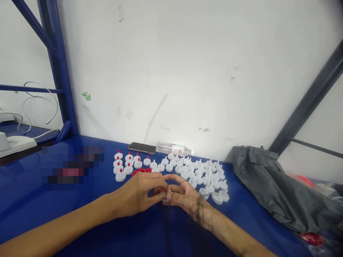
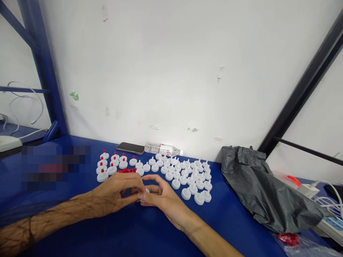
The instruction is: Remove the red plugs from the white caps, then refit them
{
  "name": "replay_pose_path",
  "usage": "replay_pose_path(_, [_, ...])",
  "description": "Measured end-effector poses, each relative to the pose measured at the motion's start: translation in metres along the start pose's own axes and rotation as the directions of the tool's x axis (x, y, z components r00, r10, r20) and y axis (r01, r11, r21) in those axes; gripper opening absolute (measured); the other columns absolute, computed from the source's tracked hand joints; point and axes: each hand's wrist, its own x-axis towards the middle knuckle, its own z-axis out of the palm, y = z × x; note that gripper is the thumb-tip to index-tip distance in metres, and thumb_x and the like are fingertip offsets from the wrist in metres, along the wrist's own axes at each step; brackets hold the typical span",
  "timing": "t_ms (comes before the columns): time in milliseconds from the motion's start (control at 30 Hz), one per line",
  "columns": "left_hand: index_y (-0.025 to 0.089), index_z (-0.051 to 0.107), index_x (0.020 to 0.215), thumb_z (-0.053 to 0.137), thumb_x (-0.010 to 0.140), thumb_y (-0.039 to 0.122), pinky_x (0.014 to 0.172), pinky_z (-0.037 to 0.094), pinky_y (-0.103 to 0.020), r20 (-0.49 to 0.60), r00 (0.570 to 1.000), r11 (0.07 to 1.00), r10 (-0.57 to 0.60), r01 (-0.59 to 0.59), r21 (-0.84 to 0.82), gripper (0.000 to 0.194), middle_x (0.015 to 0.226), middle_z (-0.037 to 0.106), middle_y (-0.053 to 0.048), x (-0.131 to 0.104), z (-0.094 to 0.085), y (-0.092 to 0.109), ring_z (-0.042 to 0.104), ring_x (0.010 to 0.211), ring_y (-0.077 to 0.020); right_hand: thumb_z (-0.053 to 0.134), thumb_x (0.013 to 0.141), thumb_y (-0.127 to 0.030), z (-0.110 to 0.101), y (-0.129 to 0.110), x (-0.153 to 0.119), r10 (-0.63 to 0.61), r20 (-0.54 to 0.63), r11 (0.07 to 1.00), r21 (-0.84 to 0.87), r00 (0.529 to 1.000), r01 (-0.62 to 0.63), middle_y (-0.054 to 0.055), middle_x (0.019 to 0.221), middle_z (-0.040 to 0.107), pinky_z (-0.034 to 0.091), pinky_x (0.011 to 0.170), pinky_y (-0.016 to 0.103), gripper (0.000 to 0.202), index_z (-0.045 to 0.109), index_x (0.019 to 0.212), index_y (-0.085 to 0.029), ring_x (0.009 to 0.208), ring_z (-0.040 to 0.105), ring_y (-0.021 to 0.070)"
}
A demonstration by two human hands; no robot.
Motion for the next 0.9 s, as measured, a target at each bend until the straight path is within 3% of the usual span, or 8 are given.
replay_pose_path(100, [0.021, 0.073, 0.099, 0.063, 0.096, 0.026, 0.06, 0.046, -0.022, -0.001, 0.999, 0.999, 0.041, -0.041, 0.001, 0.011, 0.089, 0.068, -0.001, 0.001, 0.0, 0.0, 0.062, 0.07, -0.0112, 0.091, 0.076, -0.035, 0.005, -0.006, -0.003, 0.0, -0.026, 1.0, -0.001, 1.0, 0.0, 0.005, 0.113, 0.073, 0.053, 0.098, 0.041, 0.066, 0.057, 0.132, -0.026, 0.104, 0.072, 0.0218])
replay_pose_path(233, [0.027, 0.07, 0.118, 0.064, 0.097, 0.028, 0.069, 0.049, -0.024, 0.005, 0.997, 0.997, 0.075, -0.075, 0.036, 0.022, 0.096, 0.067, -0.001, 0.001, -0.001, 0.002, 0.063, 0.079, -0.0127, 0.093, 0.073, -0.028, 0.006, -0.006, -0.001, -0.029, -0.056, 0.998, 0.049, 0.998, 0.031, 0.005, 0.107, 0.075, 0.05, 0.104, 0.044, 0.068, 0.056, 0.13, -0.024, 0.107, 0.072, 0.0234])
replay_pose_path(433, [0.025, 0.069, 0.11, 0.062, 0.098, 0.025, 0.077, 0.052, -0.025, 0.012, 0.996, 0.996, 0.087, -0.087, 0.005, 0.015, 0.102, 0.067, -0.002, 0.001, -0.001, 0.003, 0.066, 0.085, -0.0133, 0.096, 0.067, -0.026, 0.0, -0.005, 0.001, -0.056, -0.084, 0.998, 0.026, 0.995, 0.059, 0.004, 0.099, 0.077, 0.051, 0.101, 0.044, 0.076, 0.054, 0.131, -0.025, 0.102, 0.074, 0.0246])
replay_pose_path(600, [0.023, 0.068, 0.112, 0.057, 0.099, 0.024, 0.071, 0.05, -0.024, 0.027, 0.993, 0.989, 0.117, -0.119, 0.086, 0.017, 0.103, 0.066, -0.003, -0.001, -0.002, 0.003, 0.064, 0.079, -0.0124, 0.094, 0.07, -0.025, 0.005, -0.01, -0.003, -0.058, -0.059, 0.998, 0.01, 0.997, 0.058, 0.003, 0.096, 0.077, 0.052, 0.095, 0.038, 0.07, 0.056, 0.129, -0.025, 0.096, 0.074, 0.0207])
replay_pose_path(767, [0.021, 0.066, 0.106, 0.052, 0.1, 0.023, 0.068, 0.046, -0.026, 0.048, 0.99, 0.954, 0.135, -0.143, 0.264, 0.015, 0.097, 0.066, -0.004, -0.002, -0.002, 0.003, 0.062, 0.077, -0.0136, 0.093, 0.074, -0.035, 0.005, -0.006, -0.001, -0.033, -0.025, 0.999, -0.015, 0.999, 0.033, 0.004, 0.101, 0.076, 0.054, 0.092, 0.036, 0.063, 0.059, 0.126, -0.024, 0.094, 0.074, 0.0187])
replay_pose_path(900, [0.02, 0.064, 0.101, 0.049, 0.096, 0.021, 0.064, 0.044, -0.026, -0.084, 0.991, 0.941, 0.104, -0.071, 0.331, 0.015, 0.093, 0.067, -0.004, 0.003, -0.016, 0.003, 0.062, 0.073, -0.0133, 0.084, 0.081, -0.051, 0.001, -0.004, 0.001, -0.011, -0.098, 0.999, -0.052, 0.995, 0.006, 0.009, 0.119, 0.073, 0.055, 0.094, 0.039, 0.063, 0.057, 0.132, -0.025, 0.108, 0.073, 0.0242])
